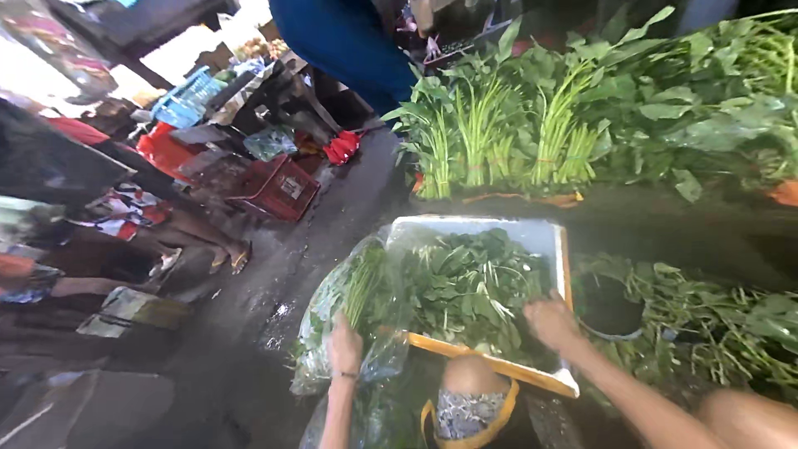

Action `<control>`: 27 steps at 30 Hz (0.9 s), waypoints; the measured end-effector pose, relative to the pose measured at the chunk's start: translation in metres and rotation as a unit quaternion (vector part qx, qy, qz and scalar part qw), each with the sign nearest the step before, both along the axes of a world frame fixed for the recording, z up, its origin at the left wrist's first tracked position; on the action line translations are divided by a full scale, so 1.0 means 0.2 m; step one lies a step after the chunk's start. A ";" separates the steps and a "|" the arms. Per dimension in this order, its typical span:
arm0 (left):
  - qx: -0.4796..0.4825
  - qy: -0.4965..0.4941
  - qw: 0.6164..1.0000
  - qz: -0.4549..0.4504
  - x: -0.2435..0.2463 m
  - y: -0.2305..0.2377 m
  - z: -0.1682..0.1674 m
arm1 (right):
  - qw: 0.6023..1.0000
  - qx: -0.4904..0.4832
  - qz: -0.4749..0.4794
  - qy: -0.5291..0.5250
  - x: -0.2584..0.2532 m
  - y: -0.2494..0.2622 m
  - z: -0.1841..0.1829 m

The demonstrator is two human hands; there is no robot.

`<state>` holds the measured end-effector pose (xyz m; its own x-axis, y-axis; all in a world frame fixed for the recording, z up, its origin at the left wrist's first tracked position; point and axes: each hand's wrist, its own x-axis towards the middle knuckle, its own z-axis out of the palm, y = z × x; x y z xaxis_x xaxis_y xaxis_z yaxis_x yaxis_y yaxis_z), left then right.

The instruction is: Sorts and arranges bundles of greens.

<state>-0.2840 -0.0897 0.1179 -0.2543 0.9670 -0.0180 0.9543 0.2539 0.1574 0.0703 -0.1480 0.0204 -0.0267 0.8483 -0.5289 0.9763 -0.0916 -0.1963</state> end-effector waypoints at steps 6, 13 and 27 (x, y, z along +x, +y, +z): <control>0.121 -0.025 0.992 -0.031 -0.10 0.07 0.14 | 1.000 0.012 0.001 0.005 -0.02 0.02 0.00; 0.151 -0.039 0.988 0.007 -0.19 0.33 0.54 | 1.000 0.031 -0.004 0.002 -0.01 0.01 0.00; 0.393 -0.442 0.806 0.022 -0.34 0.28 1.04 | 0.998 0.017 0.017 -0.050 -0.04 -0.01 -0.02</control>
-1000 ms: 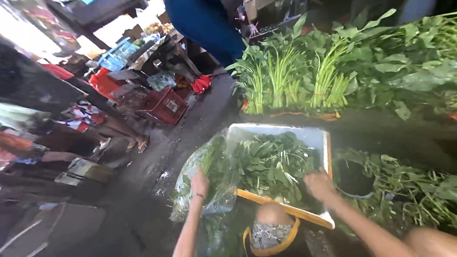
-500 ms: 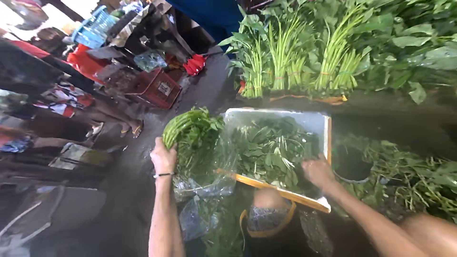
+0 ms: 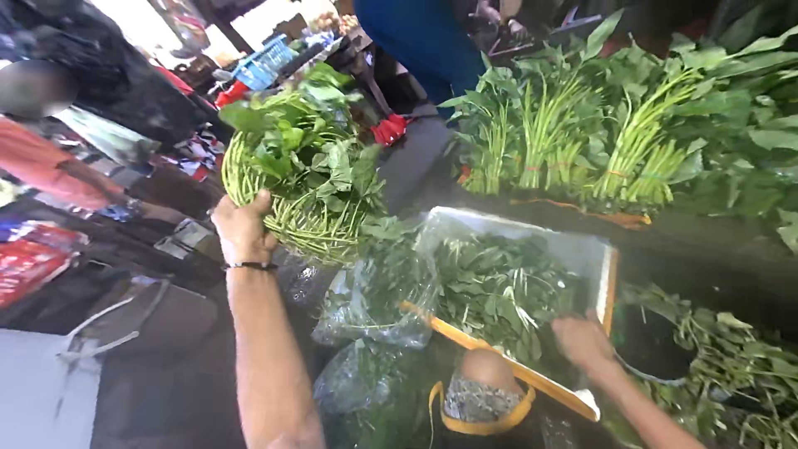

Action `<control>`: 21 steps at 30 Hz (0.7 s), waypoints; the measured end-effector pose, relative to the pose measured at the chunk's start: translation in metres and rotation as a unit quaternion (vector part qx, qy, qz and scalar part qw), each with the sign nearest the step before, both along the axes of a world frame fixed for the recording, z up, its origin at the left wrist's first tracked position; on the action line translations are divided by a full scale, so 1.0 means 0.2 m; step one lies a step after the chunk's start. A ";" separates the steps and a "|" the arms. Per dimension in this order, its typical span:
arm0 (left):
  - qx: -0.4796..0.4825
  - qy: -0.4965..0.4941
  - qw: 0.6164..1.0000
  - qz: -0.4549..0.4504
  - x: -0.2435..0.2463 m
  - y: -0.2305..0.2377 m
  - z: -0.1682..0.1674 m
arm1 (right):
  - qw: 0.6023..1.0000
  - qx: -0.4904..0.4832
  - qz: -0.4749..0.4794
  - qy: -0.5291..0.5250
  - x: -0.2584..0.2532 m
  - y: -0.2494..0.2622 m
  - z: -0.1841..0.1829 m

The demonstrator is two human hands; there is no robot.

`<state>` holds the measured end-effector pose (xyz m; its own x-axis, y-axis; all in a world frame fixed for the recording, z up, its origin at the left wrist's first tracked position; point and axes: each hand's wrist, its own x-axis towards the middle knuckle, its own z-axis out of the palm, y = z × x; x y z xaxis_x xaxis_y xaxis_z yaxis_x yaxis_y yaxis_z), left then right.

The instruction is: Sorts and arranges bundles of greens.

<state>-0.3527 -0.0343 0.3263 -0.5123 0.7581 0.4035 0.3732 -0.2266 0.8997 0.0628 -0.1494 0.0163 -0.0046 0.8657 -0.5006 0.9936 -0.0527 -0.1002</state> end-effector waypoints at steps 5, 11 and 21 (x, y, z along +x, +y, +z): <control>0.116 -0.240 0.960 0.084 0.21 -0.09 -0.47 | 1.000 0.016 0.008 0.003 0.00 -0.01 -0.02; -0.043 -0.551 0.829 0.087 0.63 -0.18 -1.16 | 1.000 0.010 0.005 0.002 0.00 0.00 0.00; -0.236 -0.567 0.789 -0.013 0.64 -0.33 -1.19 | 0.999 -0.001 0.028 -0.023 -0.01 0.02 -0.02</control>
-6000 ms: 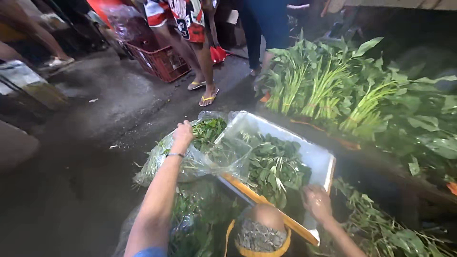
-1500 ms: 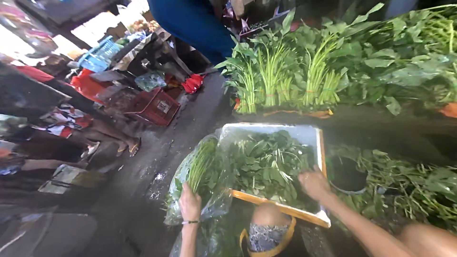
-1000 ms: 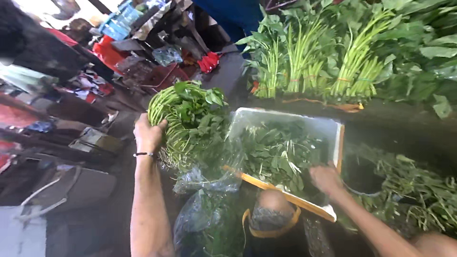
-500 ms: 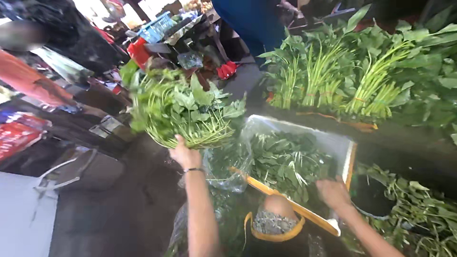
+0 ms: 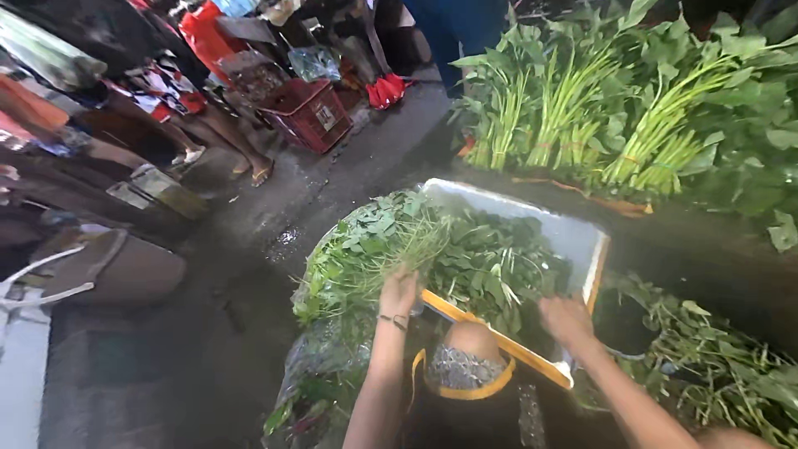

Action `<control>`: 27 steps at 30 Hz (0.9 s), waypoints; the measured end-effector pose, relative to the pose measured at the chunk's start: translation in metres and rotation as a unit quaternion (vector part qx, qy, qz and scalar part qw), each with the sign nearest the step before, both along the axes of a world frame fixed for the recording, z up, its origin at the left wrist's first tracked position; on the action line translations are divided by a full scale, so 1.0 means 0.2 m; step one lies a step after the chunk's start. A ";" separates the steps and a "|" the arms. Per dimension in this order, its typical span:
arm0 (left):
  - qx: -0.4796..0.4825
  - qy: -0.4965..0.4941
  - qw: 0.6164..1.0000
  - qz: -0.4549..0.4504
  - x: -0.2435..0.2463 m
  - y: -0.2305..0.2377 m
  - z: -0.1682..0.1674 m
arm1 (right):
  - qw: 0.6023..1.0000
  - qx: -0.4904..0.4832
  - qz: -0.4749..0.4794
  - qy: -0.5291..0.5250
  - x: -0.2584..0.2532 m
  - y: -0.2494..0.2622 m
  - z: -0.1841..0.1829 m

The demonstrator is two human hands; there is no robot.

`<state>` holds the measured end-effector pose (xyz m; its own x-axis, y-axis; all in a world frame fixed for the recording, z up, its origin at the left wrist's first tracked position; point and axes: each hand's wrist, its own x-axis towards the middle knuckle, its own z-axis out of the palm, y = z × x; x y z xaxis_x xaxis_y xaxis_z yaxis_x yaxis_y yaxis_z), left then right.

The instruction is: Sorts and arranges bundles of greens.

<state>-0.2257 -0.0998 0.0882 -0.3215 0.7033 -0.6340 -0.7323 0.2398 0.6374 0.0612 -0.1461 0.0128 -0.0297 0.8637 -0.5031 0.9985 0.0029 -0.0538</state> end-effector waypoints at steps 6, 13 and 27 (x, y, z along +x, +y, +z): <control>0.151 0.344 0.912 -0.167 0.03 -0.26 0.10 | 1.000 0.004 0.005 -0.008 0.01 0.01 -0.02; 0.186 0.886 0.396 -0.153 -0.23 0.06 -0.36 | 1.000 -0.009 0.003 0.004 0.02 0.00 0.01; 0.205 0.870 0.230 -0.384 -0.36 0.21 -0.04 | 0.997 -0.020 -0.020 0.078 0.03 0.01 0.06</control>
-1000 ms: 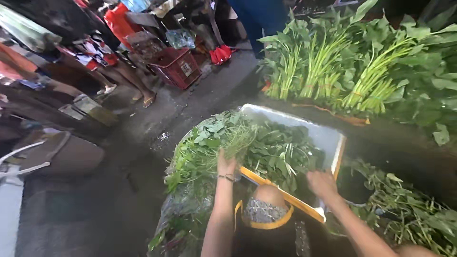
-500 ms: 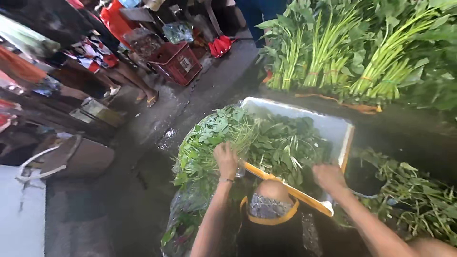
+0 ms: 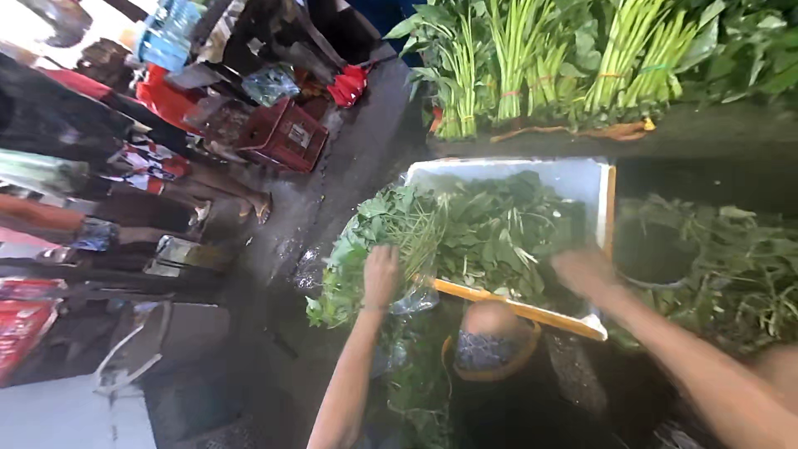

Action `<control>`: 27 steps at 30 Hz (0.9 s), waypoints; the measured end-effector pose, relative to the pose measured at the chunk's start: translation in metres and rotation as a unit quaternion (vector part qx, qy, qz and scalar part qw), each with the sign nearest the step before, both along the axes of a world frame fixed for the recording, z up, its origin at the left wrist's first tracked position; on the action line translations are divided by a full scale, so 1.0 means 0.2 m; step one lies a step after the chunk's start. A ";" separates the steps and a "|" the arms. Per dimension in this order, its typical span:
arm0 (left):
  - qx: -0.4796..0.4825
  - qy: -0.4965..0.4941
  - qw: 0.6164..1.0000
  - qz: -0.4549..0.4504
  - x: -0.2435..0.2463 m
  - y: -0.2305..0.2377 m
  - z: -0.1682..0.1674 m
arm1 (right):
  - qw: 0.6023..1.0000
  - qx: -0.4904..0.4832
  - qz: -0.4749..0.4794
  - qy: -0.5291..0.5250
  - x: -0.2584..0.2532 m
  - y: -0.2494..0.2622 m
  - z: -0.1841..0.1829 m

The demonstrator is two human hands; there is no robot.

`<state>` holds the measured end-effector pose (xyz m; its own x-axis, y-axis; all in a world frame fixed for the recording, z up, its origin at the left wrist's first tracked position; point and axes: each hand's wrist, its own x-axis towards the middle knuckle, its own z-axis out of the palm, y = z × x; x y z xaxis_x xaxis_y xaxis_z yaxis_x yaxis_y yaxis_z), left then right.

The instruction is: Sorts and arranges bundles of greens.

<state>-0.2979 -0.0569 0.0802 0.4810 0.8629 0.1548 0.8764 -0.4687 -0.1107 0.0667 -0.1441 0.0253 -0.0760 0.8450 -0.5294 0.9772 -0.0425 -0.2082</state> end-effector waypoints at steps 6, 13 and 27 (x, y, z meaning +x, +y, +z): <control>-0.132 0.026 0.971 0.197 0.19 0.02 -0.08 | 1.000 0.005 0.005 -0.012 0.01 0.00 -0.03; -0.132 0.077 0.945 0.291 0.33 0.11 -0.15 | 1.000 -0.018 0.001 -0.002 0.02 0.02 -0.02; 0.200 -0.454 0.779 0.384 -0.67 0.07 1.09 | 0.999 -0.009 0.026 -0.019 0.01 -0.04 -0.02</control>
<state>-0.4317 -0.0426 0.2985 -0.6175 0.6374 0.4608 0.6839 0.1456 0.7149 0.0696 -0.1519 0.0221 -0.0988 0.8309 -0.5476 0.9852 0.0043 -0.1714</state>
